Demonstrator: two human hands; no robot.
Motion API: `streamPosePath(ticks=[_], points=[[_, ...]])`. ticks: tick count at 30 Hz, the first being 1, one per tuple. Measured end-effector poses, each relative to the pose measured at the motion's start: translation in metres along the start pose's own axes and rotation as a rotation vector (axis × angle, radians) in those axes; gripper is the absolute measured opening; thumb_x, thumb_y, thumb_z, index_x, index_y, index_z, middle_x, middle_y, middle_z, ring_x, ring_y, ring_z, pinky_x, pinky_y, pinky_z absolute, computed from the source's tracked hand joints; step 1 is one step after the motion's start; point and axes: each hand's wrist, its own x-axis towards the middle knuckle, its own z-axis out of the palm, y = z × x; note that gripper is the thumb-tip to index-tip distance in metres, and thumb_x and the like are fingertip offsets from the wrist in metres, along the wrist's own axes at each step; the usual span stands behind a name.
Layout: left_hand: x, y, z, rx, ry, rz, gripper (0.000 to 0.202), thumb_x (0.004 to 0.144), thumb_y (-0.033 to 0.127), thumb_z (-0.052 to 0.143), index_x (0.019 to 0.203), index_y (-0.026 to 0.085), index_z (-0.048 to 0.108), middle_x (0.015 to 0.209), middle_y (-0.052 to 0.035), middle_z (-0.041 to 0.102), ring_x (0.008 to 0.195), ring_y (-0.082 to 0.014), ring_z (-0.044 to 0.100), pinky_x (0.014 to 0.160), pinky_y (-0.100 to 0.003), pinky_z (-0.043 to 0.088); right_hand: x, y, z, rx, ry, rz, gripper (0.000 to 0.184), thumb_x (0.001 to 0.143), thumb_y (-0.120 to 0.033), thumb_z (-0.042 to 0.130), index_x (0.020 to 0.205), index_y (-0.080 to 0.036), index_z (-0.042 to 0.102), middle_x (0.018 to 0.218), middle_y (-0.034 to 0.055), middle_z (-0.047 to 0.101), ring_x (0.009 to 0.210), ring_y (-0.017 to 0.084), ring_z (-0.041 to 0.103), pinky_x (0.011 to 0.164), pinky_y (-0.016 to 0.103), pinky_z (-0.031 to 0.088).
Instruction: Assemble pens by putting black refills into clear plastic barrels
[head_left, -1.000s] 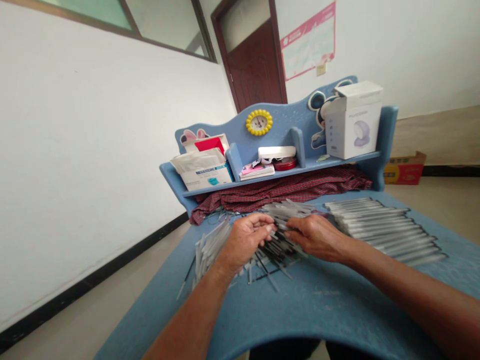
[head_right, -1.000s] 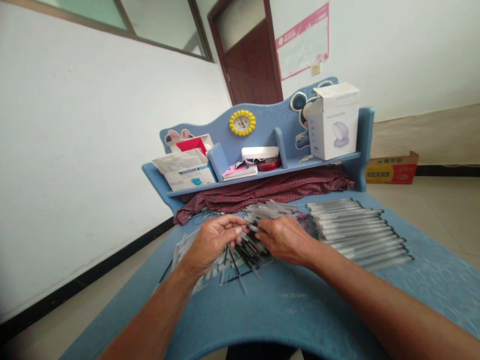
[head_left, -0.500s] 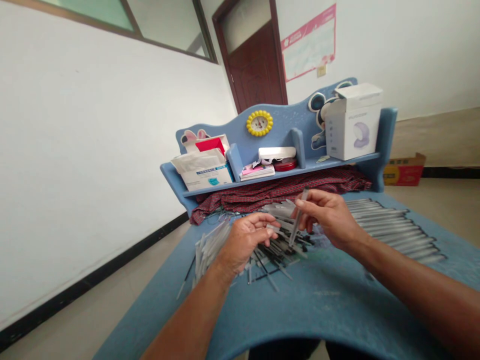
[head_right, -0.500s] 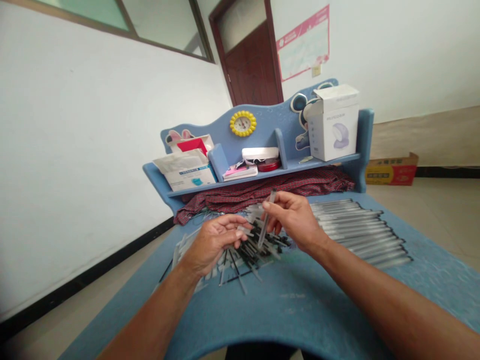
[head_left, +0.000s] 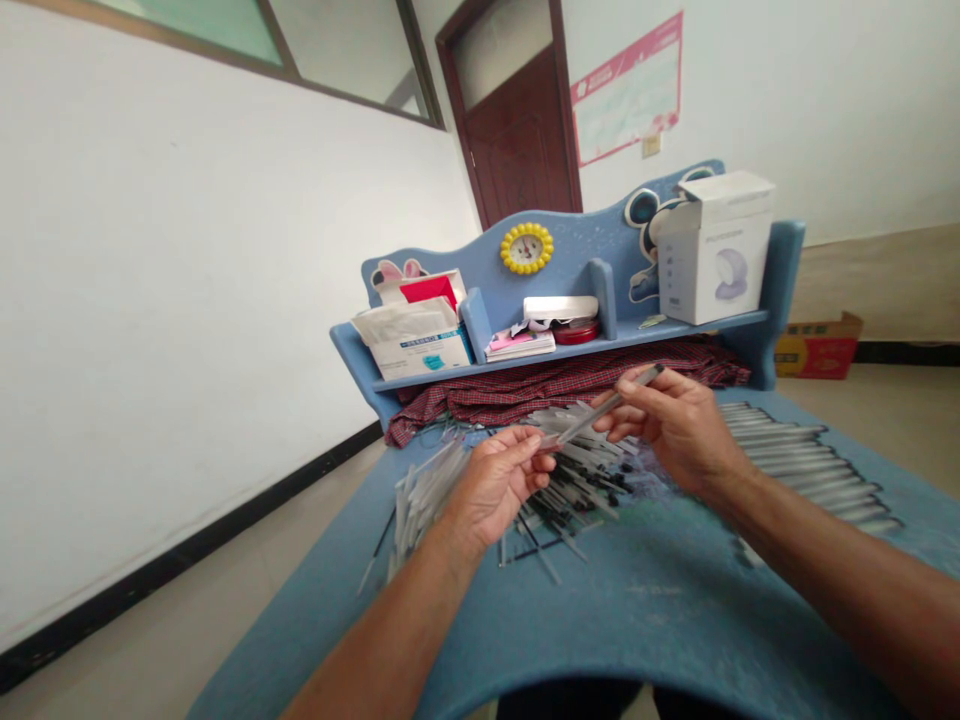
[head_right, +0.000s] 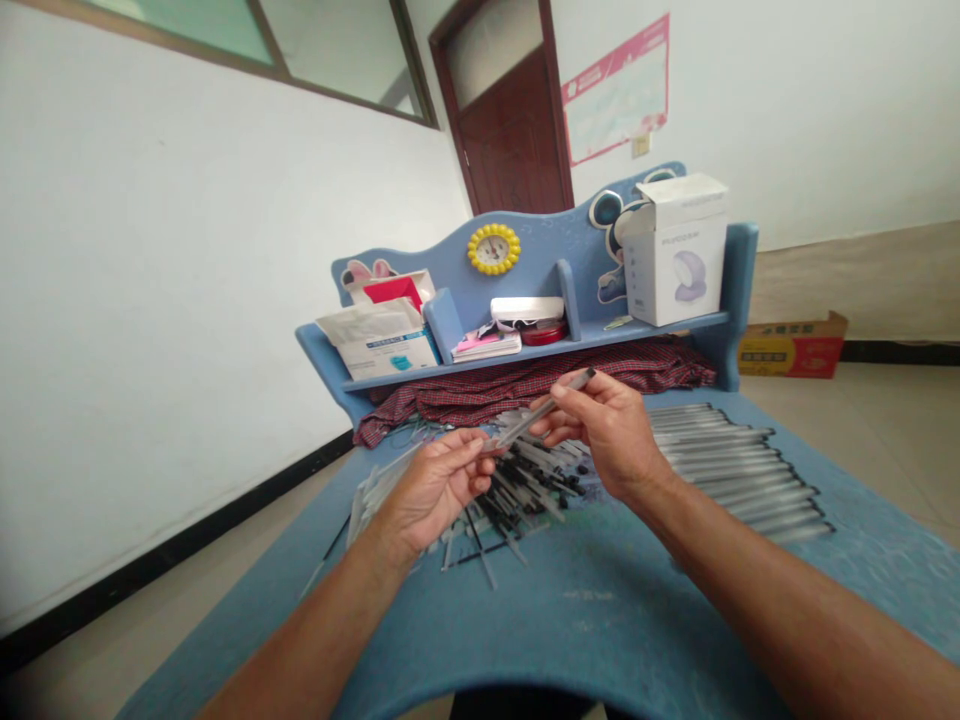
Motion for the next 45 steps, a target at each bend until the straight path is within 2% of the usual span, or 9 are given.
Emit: streamPosePath(ticks=[10, 17, 22, 26, 29, 32, 37, 42, 45], points=[[0.001, -0.009, 0.001, 0.023, -0.029, -0.029, 0.008, 0.083, 0.014, 0.062, 0.084, 0.013, 0.053, 0.081, -0.0088, 0.072, 0.056, -0.0085, 0.062, 0.051, -0.016, 0.048, -0.004, 0.004, 0.002, -0.057, -0.038, -0.056, 0.025, 0.07, -0.033, 0.075, 0.079, -0.018, 0.058, 0.074, 0.0032, 0.072, 0.06, 0.018, 0.069, 0.049, 0.024, 0.054], [-0.004, -0.013, 0.002, 0.262, -0.22, -0.013, 0.025, 0.074, 0.027, 0.072, 0.089, 0.011, 0.06, 0.082, -0.0098, 0.073, 0.061, -0.0126, 0.066, 0.053, -0.019, 0.047, -0.003, -0.004, 0.0, -0.143, -0.072, -0.013, 0.027, 0.07, -0.038, 0.075, 0.074, -0.017, 0.058, 0.066, 0.0015, 0.069, 0.049, 0.016, 0.065, 0.045, 0.024, 0.051], [-0.007, -0.024, 0.006, 0.442, -0.363, 0.004, 0.027, 0.076, 0.033, 0.069, 0.091, 0.012, 0.062, 0.087, -0.0114, 0.072, 0.068, -0.0171, 0.068, 0.056, -0.023, 0.047, -0.004, -0.011, -0.001, -0.32, -0.141, -0.015, 0.03, 0.071, -0.043, 0.072, 0.068, -0.016, 0.059, 0.056, 0.001, 0.065, 0.043, 0.014, 0.06, 0.04, 0.023, 0.048], [-0.007, -0.029, 0.007, 0.674, -0.431, 0.115, 0.018, 0.081, 0.028, 0.06, 0.089, 0.013, 0.065, 0.087, -0.0077, 0.07, 0.076, -0.0174, 0.064, 0.061, -0.024, 0.045, -0.006, -0.012, -0.001, -0.455, -0.242, 0.004, 0.032, 0.073, -0.046, 0.07, 0.067, -0.016, 0.06, 0.052, 0.0, 0.063, 0.042, 0.011, 0.057, 0.041, 0.022, 0.047], [-0.008, -0.03, 0.009, 0.894, -0.427, 0.242, 0.011, 0.078, 0.022, 0.059, 0.082, 0.015, 0.066, 0.077, -0.0027, 0.065, 0.074, -0.0169, 0.058, 0.066, -0.025, 0.043, -0.008, -0.01, -0.002, -0.531, -0.325, 0.019, 0.03, 0.075, -0.043, 0.068, 0.068, -0.016, 0.06, 0.053, -0.0007, 0.062, 0.043, 0.01, 0.056, 0.043, 0.021, 0.046], [-0.008, -0.032, 0.011, 1.001, -0.448, 0.315, 0.01, 0.075, 0.018, 0.058, 0.08, 0.015, 0.065, 0.076, -0.0023, 0.062, 0.074, -0.0179, 0.056, 0.068, -0.026, 0.043, -0.01, -0.006, -0.004, -0.578, -0.421, 0.051, 0.025, 0.077, -0.038, 0.066, 0.069, -0.015, 0.059, 0.053, -0.0011, 0.061, 0.044, 0.01, 0.056, 0.043, 0.02, 0.044], [-0.009, -0.039, 0.01, 1.099, -0.5, 0.353, 0.013, 0.072, 0.011, 0.055, 0.081, 0.015, 0.063, 0.074, -0.002, 0.06, 0.07, -0.0174, 0.055, 0.067, -0.025, 0.043, -0.011, 0.001, -0.006, -0.648, -0.545, 0.122, 0.021, 0.079, -0.032, 0.063, 0.067, -0.015, 0.058, 0.051, -0.0021, 0.059, 0.046, 0.01, 0.056, 0.044, 0.019, 0.042], [-0.007, -0.042, 0.008, 1.126, -0.552, 0.368, 0.015, 0.071, 0.011, 0.055, 0.081, 0.016, 0.063, 0.073, -0.001, 0.062, 0.069, -0.0168, 0.057, 0.064, -0.024, 0.042, -0.012, 0.004, -0.007, -0.674, -0.568, 0.144, 0.015, 0.079, -0.025, 0.061, 0.068, -0.016, 0.058, 0.05, -0.0033, 0.059, 0.045, 0.009, 0.055, 0.043, 0.018, 0.041], [-0.008, -0.043, 0.007, 1.14, -0.532, 0.343, 0.013, 0.069, 0.01, 0.055, 0.078, 0.015, 0.063, 0.066, 0.0011, 0.057, 0.061, -0.0143, 0.054, 0.057, -0.022, 0.039, -0.014, 0.003, -0.003, -0.672, -0.572, 0.139, 0.014, 0.078, -0.023, 0.06, 0.065, -0.016, 0.057, 0.051, -0.0039, 0.059, 0.045, 0.008, 0.055, 0.043, 0.018, 0.041]])
